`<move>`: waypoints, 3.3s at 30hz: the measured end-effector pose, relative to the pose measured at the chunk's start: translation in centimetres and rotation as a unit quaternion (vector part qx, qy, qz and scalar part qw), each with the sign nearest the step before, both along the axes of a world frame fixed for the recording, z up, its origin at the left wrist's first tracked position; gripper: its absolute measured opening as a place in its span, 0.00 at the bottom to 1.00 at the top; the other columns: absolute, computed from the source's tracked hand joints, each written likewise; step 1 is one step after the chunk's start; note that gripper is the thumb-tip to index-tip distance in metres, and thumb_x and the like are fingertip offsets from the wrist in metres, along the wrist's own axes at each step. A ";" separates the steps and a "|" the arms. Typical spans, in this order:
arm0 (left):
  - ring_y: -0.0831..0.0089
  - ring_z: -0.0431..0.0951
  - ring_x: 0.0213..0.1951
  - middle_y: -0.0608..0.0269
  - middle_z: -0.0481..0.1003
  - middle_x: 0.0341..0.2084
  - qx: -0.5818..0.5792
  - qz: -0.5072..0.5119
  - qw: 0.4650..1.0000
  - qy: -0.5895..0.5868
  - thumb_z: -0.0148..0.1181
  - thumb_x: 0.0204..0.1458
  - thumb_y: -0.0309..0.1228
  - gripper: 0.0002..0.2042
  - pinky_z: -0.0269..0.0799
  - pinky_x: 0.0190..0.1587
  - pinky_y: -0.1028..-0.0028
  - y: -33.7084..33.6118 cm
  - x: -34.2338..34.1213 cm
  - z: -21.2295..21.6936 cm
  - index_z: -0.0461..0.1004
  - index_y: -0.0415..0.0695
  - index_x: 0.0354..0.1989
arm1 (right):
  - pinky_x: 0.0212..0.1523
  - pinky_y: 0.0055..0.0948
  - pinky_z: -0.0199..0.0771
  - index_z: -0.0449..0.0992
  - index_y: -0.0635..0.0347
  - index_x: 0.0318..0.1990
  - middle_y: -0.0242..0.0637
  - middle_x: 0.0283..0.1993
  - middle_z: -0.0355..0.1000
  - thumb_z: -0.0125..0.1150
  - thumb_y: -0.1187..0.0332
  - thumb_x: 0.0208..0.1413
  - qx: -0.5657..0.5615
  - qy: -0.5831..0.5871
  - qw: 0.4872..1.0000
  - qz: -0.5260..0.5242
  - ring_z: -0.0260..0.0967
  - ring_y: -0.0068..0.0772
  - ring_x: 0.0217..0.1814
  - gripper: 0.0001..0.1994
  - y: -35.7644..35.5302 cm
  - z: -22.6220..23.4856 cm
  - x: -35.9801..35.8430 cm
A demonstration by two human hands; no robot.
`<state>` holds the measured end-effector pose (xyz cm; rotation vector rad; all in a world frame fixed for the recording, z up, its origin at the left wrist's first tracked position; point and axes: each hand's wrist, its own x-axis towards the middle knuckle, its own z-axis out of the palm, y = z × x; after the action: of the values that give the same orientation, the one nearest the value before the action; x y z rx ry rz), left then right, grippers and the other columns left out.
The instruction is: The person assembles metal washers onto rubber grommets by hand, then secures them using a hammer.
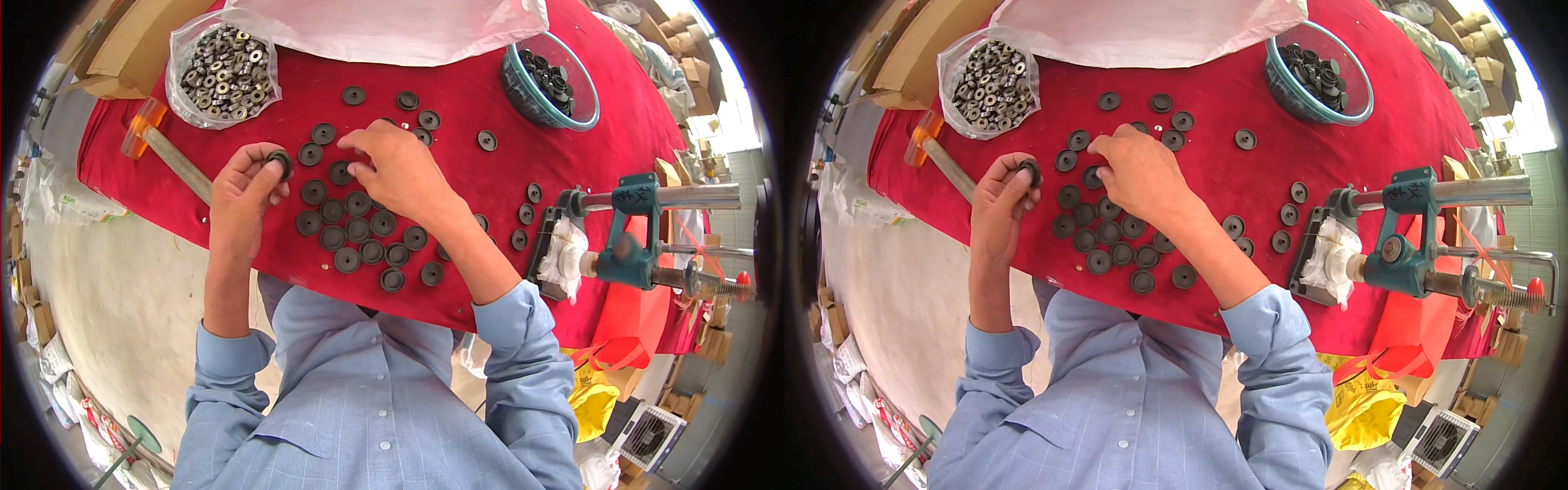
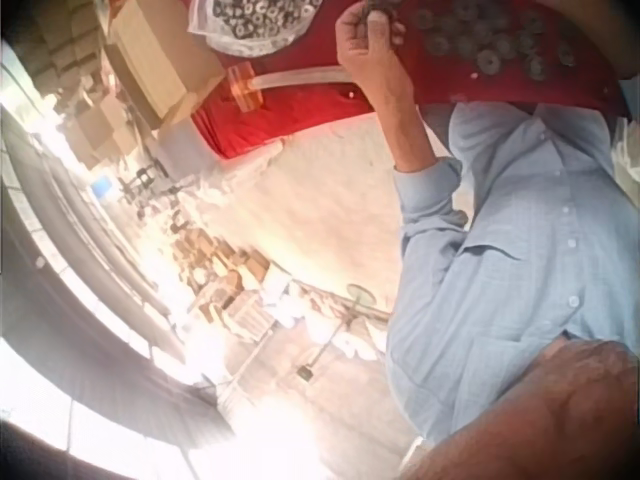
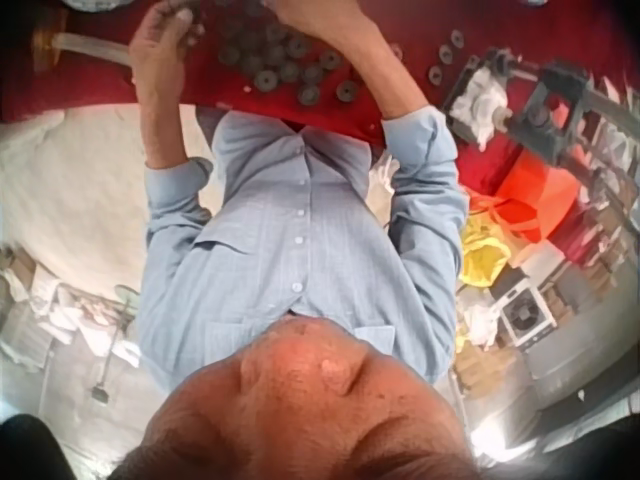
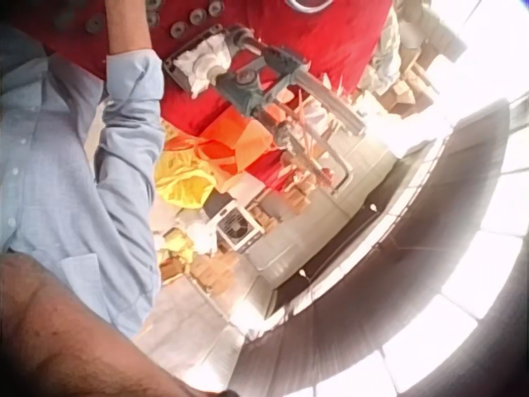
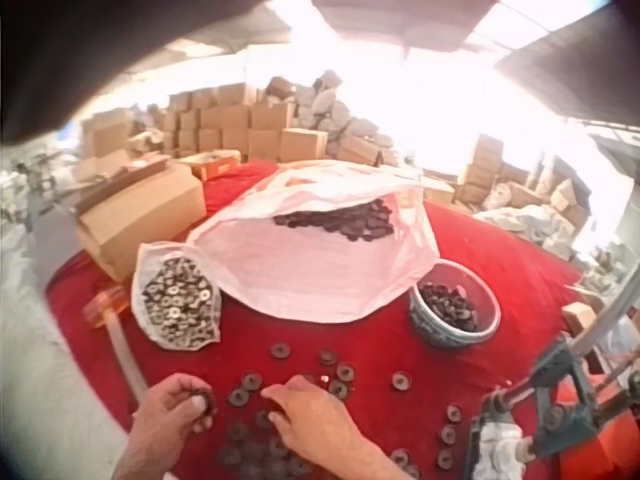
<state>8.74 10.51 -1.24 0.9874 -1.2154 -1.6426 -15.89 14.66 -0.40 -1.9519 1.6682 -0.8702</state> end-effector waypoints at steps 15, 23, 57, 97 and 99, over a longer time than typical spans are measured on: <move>0.79 0.69 0.32 0.69 0.71 0.31 -0.184 -0.074 0.946 -0.256 0.72 0.55 0.23 0.11 0.67 0.36 0.75 3.4 -0.5 -0.1 0.83 0.38 0.46 | 0.44 0.44 0.80 0.85 0.59 0.51 0.43 0.42 0.78 0.72 0.69 0.60 -0.078 0.068 0.987 -0.119 0.79 0.48 0.41 0.13 -0.3 0.1 -0.4; 0.57 0.77 0.36 0.57 0.74 0.36 -0.324 -0.114 0.860 -0.378 0.75 0.50 0.23 0.18 0.75 0.38 0.61 3.3 -1.2 -0.6 0.83 0.44 0.51 | 0.38 0.32 0.76 0.85 0.61 0.51 0.39 0.39 0.80 0.71 0.76 0.58 0.012 -0.051 0.995 -0.087 0.76 0.32 0.34 0.13 5.1 3.6 -2.4; 0.61 0.75 0.37 0.59 0.72 0.34 -0.348 -0.138 0.846 -0.380 0.72 0.53 0.19 0.17 0.73 0.37 0.63 6.7 -0.4 -0.3 0.83 0.44 0.52 | 0.47 0.40 0.74 0.78 0.63 0.46 0.39 0.42 0.73 0.76 0.76 0.52 -0.022 0.053 0.998 -0.020 0.75 0.42 0.46 0.15 8.1 -0.2 0.5; 0.56 0.77 0.36 0.58 0.75 0.33 -0.421 -0.141 0.794 -0.416 0.83 0.41 0.31 0.23 0.73 0.37 0.61 9.4 -4.7 -0.1 0.80 0.43 0.45 | 0.30 0.29 0.72 0.81 0.60 0.52 0.33 0.40 0.73 0.74 0.74 0.57 -0.021 -0.072 0.981 -0.177 0.75 0.29 0.35 0.16 17.0 -0.8 3.0; 0.58 0.77 0.35 0.59 0.75 0.33 -0.401 -0.154 0.811 -0.397 0.83 0.42 0.30 0.22 0.73 0.36 0.62 9.4 -4.9 -0.3 0.80 0.42 0.46 | 0.32 0.35 0.76 0.81 0.58 0.52 0.36 0.38 0.69 0.77 0.71 0.54 -0.035 0.059 0.978 -0.195 0.75 0.38 0.36 0.18 16.5 -1.1 3.2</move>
<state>3.85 19.92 -1.58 0.9367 -2.4650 -0.6843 -12.65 31.15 -1.52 -1.7776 2.1635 -0.9780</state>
